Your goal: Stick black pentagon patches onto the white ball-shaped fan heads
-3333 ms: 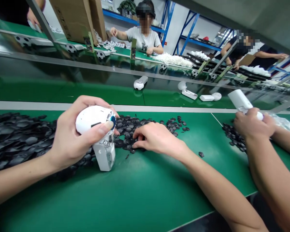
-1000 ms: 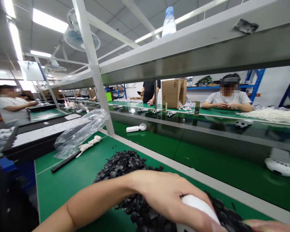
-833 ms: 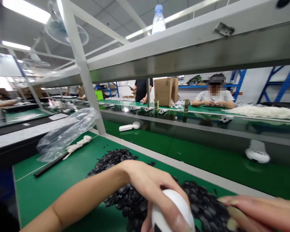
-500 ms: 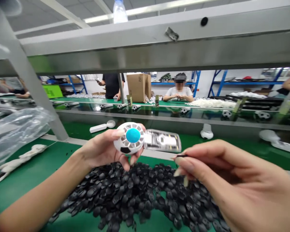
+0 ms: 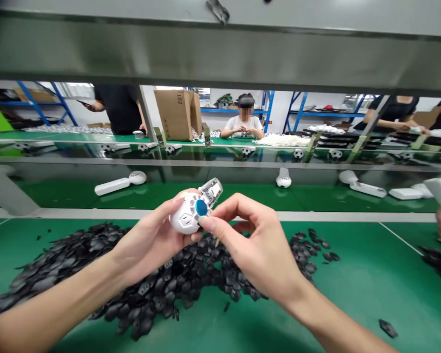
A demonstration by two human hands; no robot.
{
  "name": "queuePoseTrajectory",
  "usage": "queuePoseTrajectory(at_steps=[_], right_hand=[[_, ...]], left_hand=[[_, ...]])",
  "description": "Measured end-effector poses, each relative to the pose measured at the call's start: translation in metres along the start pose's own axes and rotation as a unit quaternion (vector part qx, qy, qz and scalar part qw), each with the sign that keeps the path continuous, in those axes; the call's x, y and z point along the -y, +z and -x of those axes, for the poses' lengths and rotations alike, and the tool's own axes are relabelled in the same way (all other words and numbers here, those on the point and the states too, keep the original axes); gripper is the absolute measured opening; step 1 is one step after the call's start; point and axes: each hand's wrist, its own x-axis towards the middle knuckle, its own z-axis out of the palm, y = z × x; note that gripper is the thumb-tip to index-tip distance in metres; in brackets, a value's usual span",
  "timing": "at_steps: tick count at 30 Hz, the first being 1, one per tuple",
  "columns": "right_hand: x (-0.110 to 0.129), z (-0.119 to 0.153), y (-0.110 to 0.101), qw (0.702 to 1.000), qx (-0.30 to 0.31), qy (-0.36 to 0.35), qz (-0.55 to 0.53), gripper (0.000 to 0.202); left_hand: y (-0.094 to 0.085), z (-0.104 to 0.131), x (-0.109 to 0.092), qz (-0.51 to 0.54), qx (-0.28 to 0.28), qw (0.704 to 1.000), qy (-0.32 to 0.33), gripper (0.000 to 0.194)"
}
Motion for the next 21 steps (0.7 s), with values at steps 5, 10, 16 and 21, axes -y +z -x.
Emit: queuePoseTrajectory(at_steps=[5,10,16,21], right_hand=[[-0.007,0.003,0.006,0.999,0.03,0.02,0.002,0.018],[-0.012,0.005,0.008,0.998,0.043,0.016,0.051,0.017],[-0.01,0.007,0.007,0.998,0.047,0.039,0.024,0.013],[-0.001,0.008,0.004,0.994,0.084,0.062,-0.011,0.009]], left_hand=[[0.006,0.005,0.013,-0.021,-0.003,1.0,0.015,0.023],[0.008,0.008,0.015,-0.057,-0.004,0.998,0.019,0.025],[0.002,0.006,0.022,-0.189,-0.027,0.98,0.048,0.051],[-0.003,0.002,0.021,-0.287,-0.04,0.947,0.138,0.057]])
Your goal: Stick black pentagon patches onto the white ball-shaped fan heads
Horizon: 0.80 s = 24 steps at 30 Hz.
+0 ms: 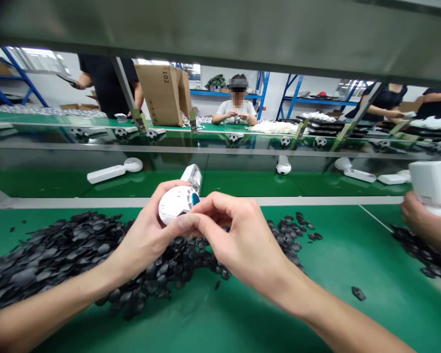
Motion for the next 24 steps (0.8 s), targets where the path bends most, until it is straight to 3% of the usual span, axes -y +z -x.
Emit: queuePoseTrajectory(at_steps=[4,7,10,12,14,18,24], right_hand=[[0.007,-0.001,-0.009,0.997,0.068,-0.002,-0.02,0.018],[0.008,-0.004,-0.02,0.994,0.1,0.03,-0.015,0.012],[0.002,-0.006,-0.024,0.992,0.087,0.087,0.038,0.056],[-0.005,-0.006,-0.02,0.982,0.137,0.127,0.012,0.085],[-0.013,-0.004,-0.012,0.97,0.184,0.146,-0.059,0.096],[-0.023,-0.003,0.001,0.962,0.189,0.137,-0.14,0.094],[-0.024,-0.01,0.0,0.977,0.171,0.089,-0.095,0.077]], left_hand=[[-0.005,0.0,0.0,-0.019,0.002,0.999,0.046,0.049],[-0.008,0.003,0.002,-0.016,0.02,0.998,0.049,0.05],[-0.009,0.006,0.005,-0.022,0.034,0.998,0.057,0.049],[-0.009,0.007,0.008,-0.037,0.041,0.996,0.076,0.046],[-0.009,0.007,0.01,-0.039,0.044,0.994,0.097,0.044],[-0.008,0.006,0.011,-0.044,0.035,0.99,0.127,0.043],[-0.007,0.001,0.008,-0.034,0.025,0.993,0.107,0.044]])
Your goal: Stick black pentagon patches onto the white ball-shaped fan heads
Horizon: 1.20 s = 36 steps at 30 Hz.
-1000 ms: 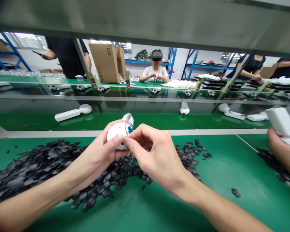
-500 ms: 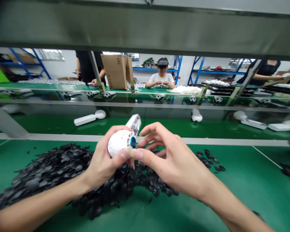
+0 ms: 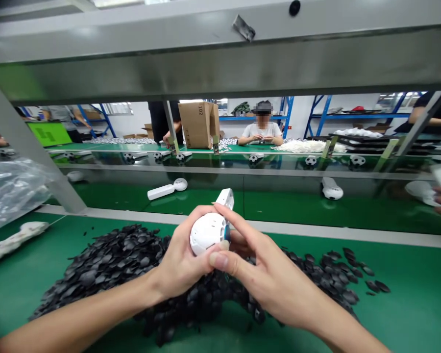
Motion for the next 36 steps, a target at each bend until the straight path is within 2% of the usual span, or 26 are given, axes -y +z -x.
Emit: queuePoseTrajectory(at_steps=[3,5,8,10,13,16,20,22,25,28,30,32,33,35,36], right_hand=[[0.009,0.001,-0.008,0.997,-0.023,-0.015,0.068,0.071],[0.015,0.003,-0.019,0.989,-0.065,-0.024,0.133,0.062],[0.019,0.006,-0.04,0.949,-0.127,-0.001,0.289,0.035],[0.017,0.006,-0.052,0.906,-0.102,0.049,0.409,0.02],[0.007,0.001,-0.059,0.848,-0.011,0.132,0.514,0.01],[-0.006,-0.008,-0.056,0.829,0.02,0.165,0.534,0.011],[-0.017,-0.014,-0.047,0.82,0.022,0.162,0.549,0.008],[-0.021,-0.015,-0.043,0.814,0.021,0.161,0.558,0.007],[-0.028,-0.014,-0.037,0.807,0.011,0.167,0.567,0.007],[-0.034,-0.014,-0.035,0.809,0.003,0.166,0.564,0.003],[-0.034,-0.015,-0.036,0.818,-0.001,0.151,0.555,0.007],[-0.03,-0.014,-0.038,0.831,-0.012,0.125,0.542,0.007],[-0.026,-0.012,-0.039,0.841,-0.03,0.09,0.532,0.006],[-0.017,-0.007,-0.041,0.849,-0.092,-0.031,0.519,0.01],[-0.012,-0.003,-0.041,0.837,-0.129,-0.114,0.519,0.014]], left_hand=[[0.0,-0.01,-0.008,0.017,-0.004,0.999,-0.045,0.045],[-0.002,-0.017,-0.018,0.028,0.003,0.995,-0.095,0.042],[-0.012,-0.03,-0.037,0.064,-0.002,0.988,-0.142,0.027],[-0.022,-0.037,-0.047,0.08,-0.029,0.986,-0.144,0.017],[-0.033,-0.046,-0.055,0.082,-0.087,0.98,-0.161,0.027],[-0.039,-0.049,-0.056,0.079,-0.089,0.976,-0.184,0.036],[-0.037,-0.046,-0.055,0.071,-0.048,0.981,-0.173,0.02],[-0.033,-0.045,-0.056,0.082,-0.034,0.982,-0.165,0.021],[-0.026,-0.044,-0.059,0.105,-0.071,0.978,-0.166,0.031],[-0.023,-0.045,-0.059,0.126,-0.122,0.968,-0.18,0.032],[-0.024,-0.046,-0.056,0.127,-0.133,0.963,-0.194,0.028],[-0.026,-0.046,-0.054,0.118,-0.109,0.966,-0.201,0.023],[-0.028,-0.045,-0.053,0.112,-0.085,0.969,-0.202,0.021],[-0.033,-0.044,-0.051,0.11,-0.033,0.973,-0.199,0.022],[-0.035,-0.043,-0.051,0.113,-0.011,0.974,-0.198,0.023]])
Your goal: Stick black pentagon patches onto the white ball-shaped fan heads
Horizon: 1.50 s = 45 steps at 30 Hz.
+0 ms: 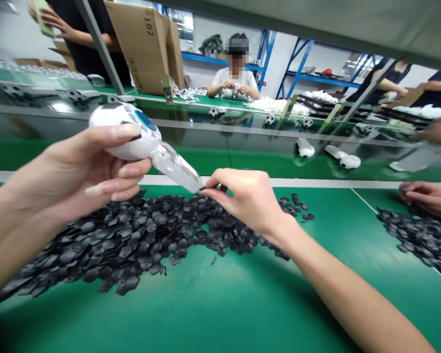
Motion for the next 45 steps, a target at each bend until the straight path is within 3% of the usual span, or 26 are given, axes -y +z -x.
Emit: queuePoseTrajectory(at_steps=[2,3,6,11,17,20,22,26,30,33,37,41,45], right_hand=[[0.005,0.007,-0.013,0.982,-0.135,-0.128,0.026,0.014],[0.008,0.011,-0.02,0.966,-0.174,-0.184,0.048,0.012],[0.018,0.024,-0.039,0.939,-0.189,-0.275,0.088,0.021],[0.031,0.032,-0.054,0.941,-0.182,-0.271,0.092,0.023],[0.024,0.019,-0.046,0.934,-0.24,-0.261,0.038,0.026],[0.025,0.01,-0.04,0.934,-0.309,-0.178,-0.014,0.024],[0.028,0.005,-0.037,0.938,-0.322,-0.099,-0.085,0.019],[0.032,0.0,-0.038,0.928,-0.278,-0.001,-0.247,0.019],[0.037,0.0,-0.042,0.914,-0.234,0.061,-0.325,0.01],[0.043,0.003,-0.038,0.917,-0.197,0.061,-0.341,0.01],[0.045,0.005,-0.022,0.936,-0.14,0.021,-0.322,0.011],[0.043,0.006,-0.003,0.937,-0.093,0.019,-0.337,0.011],[0.044,0.006,0.006,0.936,-0.059,0.042,-0.344,0.01]], left_hand=[[-0.005,0.002,0.001,-0.018,0.039,0.999,-0.01,0.033],[-0.007,0.003,0.001,-0.041,0.058,0.997,-0.016,0.04],[-0.009,0.008,0.006,-0.123,0.101,0.986,-0.041,0.058],[0.0,0.011,0.018,-0.161,0.104,0.978,-0.082,0.06],[0.008,0.013,0.029,-0.254,0.154,0.952,-0.072,0.048],[0.009,0.015,0.035,-0.244,0.164,0.952,-0.089,0.043],[0.01,0.016,0.04,-0.23,0.152,0.956,-0.096,0.045],[0.013,0.014,0.049,-0.201,0.129,0.969,-0.066,0.05],[0.014,0.01,0.052,-0.128,0.05,0.987,-0.084,0.05],[0.016,0.006,0.05,0.006,-0.01,0.99,-0.144,0.037],[0.019,0.004,0.051,0.111,-0.057,0.964,-0.235,0.018],[0.023,0.01,0.054,0.085,-0.065,0.976,-0.191,0.024],[0.027,0.016,0.057,0.034,-0.049,0.984,-0.167,0.042]])
